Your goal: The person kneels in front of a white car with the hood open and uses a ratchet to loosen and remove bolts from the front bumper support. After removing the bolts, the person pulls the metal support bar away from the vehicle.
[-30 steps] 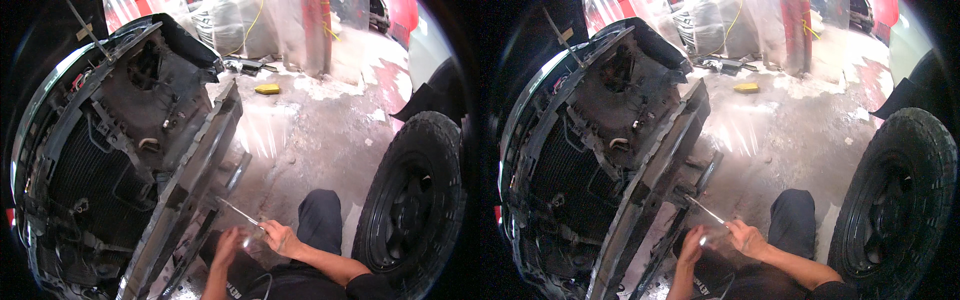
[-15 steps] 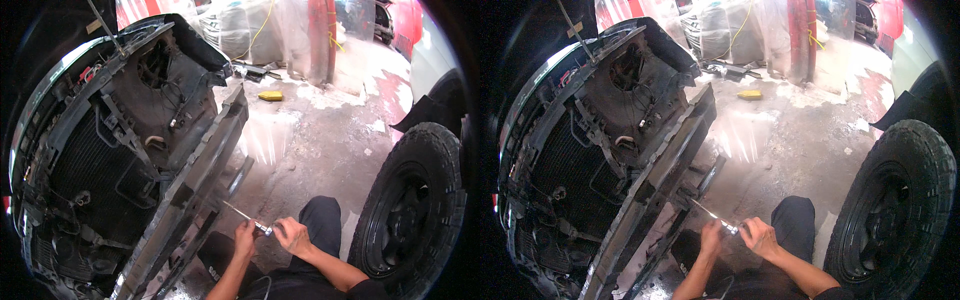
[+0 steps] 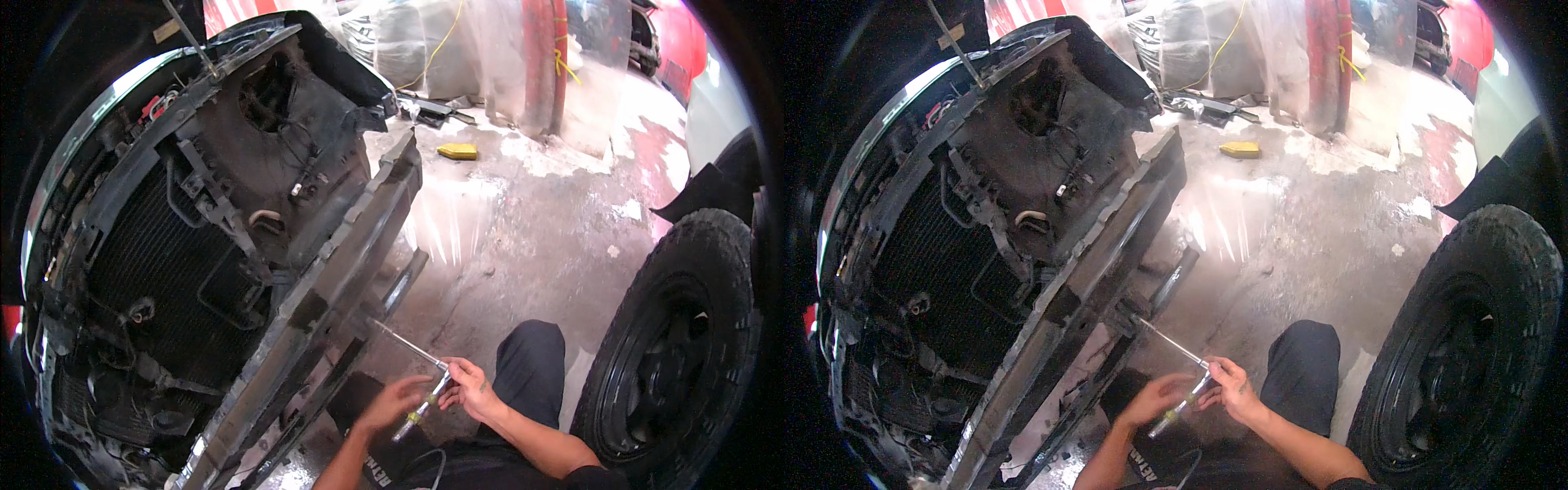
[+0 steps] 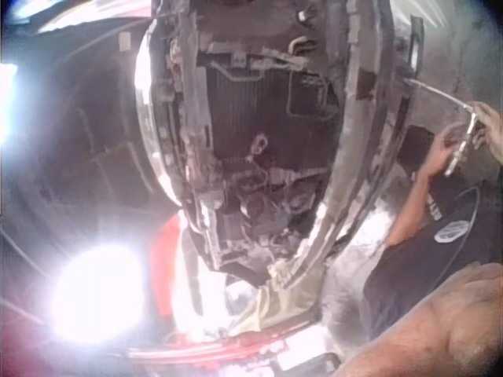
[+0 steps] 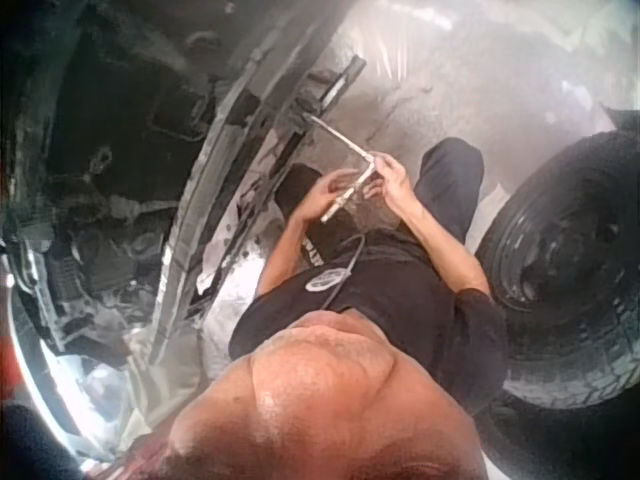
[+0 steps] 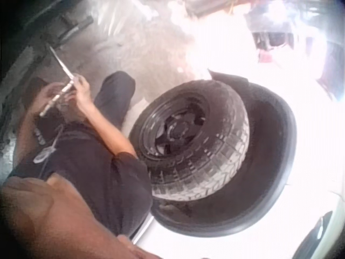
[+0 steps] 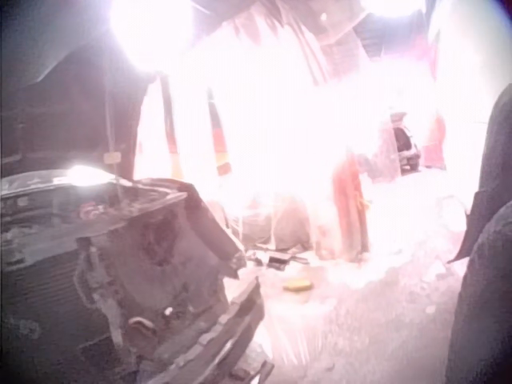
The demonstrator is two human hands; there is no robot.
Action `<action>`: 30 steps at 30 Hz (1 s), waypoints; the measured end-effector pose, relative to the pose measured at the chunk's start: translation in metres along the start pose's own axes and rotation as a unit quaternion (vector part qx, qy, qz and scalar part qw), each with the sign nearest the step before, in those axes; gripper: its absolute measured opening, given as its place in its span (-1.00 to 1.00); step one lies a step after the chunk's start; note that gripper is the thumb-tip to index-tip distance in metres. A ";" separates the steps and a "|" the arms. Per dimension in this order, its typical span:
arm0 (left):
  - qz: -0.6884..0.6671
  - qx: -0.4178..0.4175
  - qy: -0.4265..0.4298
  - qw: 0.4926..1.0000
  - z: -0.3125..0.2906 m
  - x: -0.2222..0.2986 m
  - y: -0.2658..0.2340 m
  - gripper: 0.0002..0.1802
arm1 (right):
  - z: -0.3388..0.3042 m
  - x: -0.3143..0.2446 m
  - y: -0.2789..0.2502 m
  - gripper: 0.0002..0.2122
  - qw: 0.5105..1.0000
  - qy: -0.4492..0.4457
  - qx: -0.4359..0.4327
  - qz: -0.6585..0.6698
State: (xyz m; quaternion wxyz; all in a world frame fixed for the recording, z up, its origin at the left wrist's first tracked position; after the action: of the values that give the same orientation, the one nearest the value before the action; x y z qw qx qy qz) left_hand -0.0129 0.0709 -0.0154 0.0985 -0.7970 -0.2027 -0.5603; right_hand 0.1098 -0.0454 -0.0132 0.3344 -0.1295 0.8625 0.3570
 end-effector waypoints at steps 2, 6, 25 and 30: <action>-0.042 0.013 0.029 0.999 -0.031 0.022 0.020 -0.42 | 0.002 -0.004 0.002 -0.46 1.000 0.006 -0.015 -0.013; 0.016 0.131 0.138 0.982 -0.052 0.056 0.040 -0.48 | 0.001 -0.003 -0.003 -0.49 0.998 0.026 -0.030 -0.042; -0.178 0.257 0.000 0.950 0.033 0.006 0.002 -0.60 | 0.022 -0.032 -0.010 -0.49 0.986 -0.096 0.029 -0.130; -0.299 0.223 0.010 0.928 0.063 0.003 0.013 -0.67 | 0.025 -0.018 -0.019 -0.52 0.992 -0.013 0.017 -0.125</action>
State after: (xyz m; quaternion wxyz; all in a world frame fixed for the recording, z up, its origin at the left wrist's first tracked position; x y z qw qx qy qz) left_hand 0.0475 0.0843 -0.0345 0.1041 -0.6516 -0.5502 -0.5117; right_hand 0.1444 -0.0416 -0.0244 0.3895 -0.2261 0.8412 0.2993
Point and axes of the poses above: each hand's wrist, its own z-axis towards the middle knuckle, its own y-axis out of the palm, x = y × z, the point moved 7 cm from there along z, towards the middle knuckle, and after that the axes turned 13 degrees about x, right-handed, at the moved point
